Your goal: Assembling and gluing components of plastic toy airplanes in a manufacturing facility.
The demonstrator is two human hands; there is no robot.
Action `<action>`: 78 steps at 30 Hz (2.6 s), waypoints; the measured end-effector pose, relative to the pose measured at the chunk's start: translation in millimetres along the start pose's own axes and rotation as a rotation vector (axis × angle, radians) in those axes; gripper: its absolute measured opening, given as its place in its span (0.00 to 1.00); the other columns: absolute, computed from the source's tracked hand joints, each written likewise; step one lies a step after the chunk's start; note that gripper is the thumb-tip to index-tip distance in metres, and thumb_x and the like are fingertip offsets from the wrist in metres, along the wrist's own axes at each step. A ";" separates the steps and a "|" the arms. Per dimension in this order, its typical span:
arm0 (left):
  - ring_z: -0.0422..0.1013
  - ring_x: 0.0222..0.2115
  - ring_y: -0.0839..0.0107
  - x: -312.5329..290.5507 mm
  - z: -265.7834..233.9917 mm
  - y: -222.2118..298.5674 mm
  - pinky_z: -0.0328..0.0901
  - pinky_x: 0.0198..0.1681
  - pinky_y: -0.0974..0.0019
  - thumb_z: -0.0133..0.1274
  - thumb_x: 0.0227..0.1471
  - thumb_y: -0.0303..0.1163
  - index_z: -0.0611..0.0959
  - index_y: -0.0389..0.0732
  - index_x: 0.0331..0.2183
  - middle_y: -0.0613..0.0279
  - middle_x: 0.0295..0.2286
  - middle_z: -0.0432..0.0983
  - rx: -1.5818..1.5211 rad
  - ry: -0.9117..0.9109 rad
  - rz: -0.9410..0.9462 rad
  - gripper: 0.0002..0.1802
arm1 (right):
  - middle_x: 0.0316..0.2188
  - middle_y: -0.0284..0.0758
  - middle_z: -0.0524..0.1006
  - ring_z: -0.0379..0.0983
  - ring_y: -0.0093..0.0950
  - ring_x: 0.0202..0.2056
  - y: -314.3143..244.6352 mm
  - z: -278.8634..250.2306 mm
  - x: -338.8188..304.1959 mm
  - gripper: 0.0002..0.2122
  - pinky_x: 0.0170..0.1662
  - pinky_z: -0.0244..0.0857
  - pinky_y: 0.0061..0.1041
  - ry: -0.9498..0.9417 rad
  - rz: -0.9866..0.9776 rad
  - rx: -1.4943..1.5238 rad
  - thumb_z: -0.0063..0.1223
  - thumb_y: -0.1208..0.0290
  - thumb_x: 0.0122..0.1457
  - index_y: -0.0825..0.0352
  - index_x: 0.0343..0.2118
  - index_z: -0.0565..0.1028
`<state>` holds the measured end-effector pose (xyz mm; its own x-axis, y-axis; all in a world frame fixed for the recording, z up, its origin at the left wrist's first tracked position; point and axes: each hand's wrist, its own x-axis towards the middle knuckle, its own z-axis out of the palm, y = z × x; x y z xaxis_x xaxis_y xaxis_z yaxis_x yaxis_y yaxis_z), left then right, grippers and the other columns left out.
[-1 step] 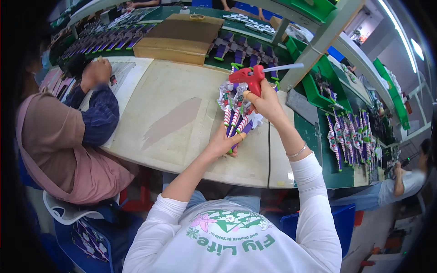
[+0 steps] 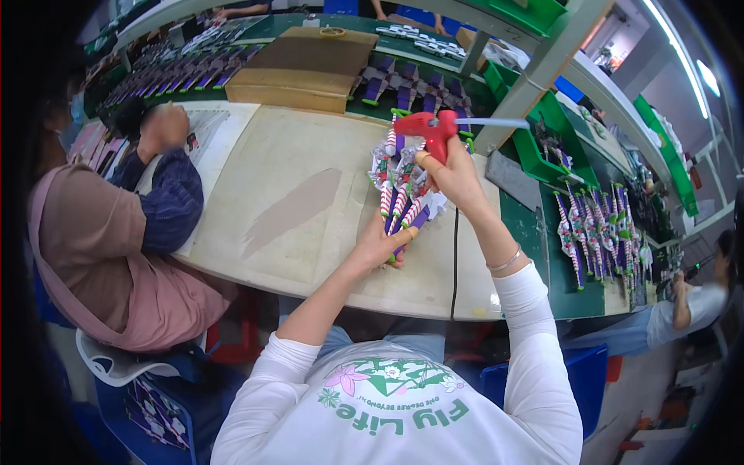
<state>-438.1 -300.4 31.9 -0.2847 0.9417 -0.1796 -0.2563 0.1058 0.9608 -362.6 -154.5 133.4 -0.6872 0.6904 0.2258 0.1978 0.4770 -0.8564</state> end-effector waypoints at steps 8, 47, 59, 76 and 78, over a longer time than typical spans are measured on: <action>0.69 0.15 0.77 -1.1 8.3 -3.2 0.70 0.16 0.68 0.59 0.52 0.34 0.62 0.40 0.42 0.64 0.22 0.71 0.007 0.027 0.002 0.23 | 0.25 0.40 0.77 0.76 0.29 0.22 79.7 -80.5 -28.1 0.26 0.18 0.70 0.24 0.624 0.403 0.589 0.36 0.46 0.65 0.72 0.38 0.70; 0.77 0.35 0.60 -23.2 27.9 -9.2 0.72 0.39 0.66 0.54 0.57 0.31 0.40 0.29 0.63 0.42 0.37 0.77 0.171 -0.435 -0.067 0.47 | 0.42 0.44 0.74 0.74 0.41 0.42 114.8 -131.3 -192.5 0.38 0.46 0.67 0.35 0.487 0.127 -0.099 0.71 0.70 0.36 0.66 0.51 0.58; 0.77 0.33 0.62 -18.3 29.6 -11.8 0.74 0.37 0.67 0.49 0.59 0.26 0.38 0.26 0.62 0.43 0.36 0.76 0.147 -0.336 -0.103 0.44 | 0.44 0.58 0.72 0.70 0.51 0.47 190.6 -260.4 -216.6 0.43 0.49 0.65 0.39 0.412 0.503 -0.651 0.68 0.65 0.40 0.75 0.57 0.55; 0.77 0.34 0.58 -10.7 27.1 -13.9 0.74 0.38 0.63 0.47 0.61 0.28 0.38 0.28 0.62 0.43 0.36 0.76 0.066 -0.318 -0.115 0.42 | 0.35 0.61 0.75 0.74 0.54 0.40 218.1 -312.9 -200.8 0.37 0.43 0.70 0.40 0.549 0.542 -0.834 0.73 0.66 0.33 0.81 0.42 0.61; 0.77 0.34 0.58 -10.7 25.9 -15.2 0.74 0.38 0.63 0.47 0.61 0.28 0.38 0.28 0.62 0.43 0.36 0.76 0.060 -0.321 -0.112 0.43 | 0.36 0.60 0.75 0.74 0.52 0.41 222.5 -322.8 -200.5 0.40 0.44 0.70 0.38 0.564 0.572 -0.851 0.73 0.66 0.32 0.82 0.45 0.60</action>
<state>-407.2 -303.8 24.8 0.0497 0.9746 -0.2186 -0.2122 0.2241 0.9512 44.8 -11.2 47.5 0.0188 0.9641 0.2650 0.9291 0.0811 -0.3608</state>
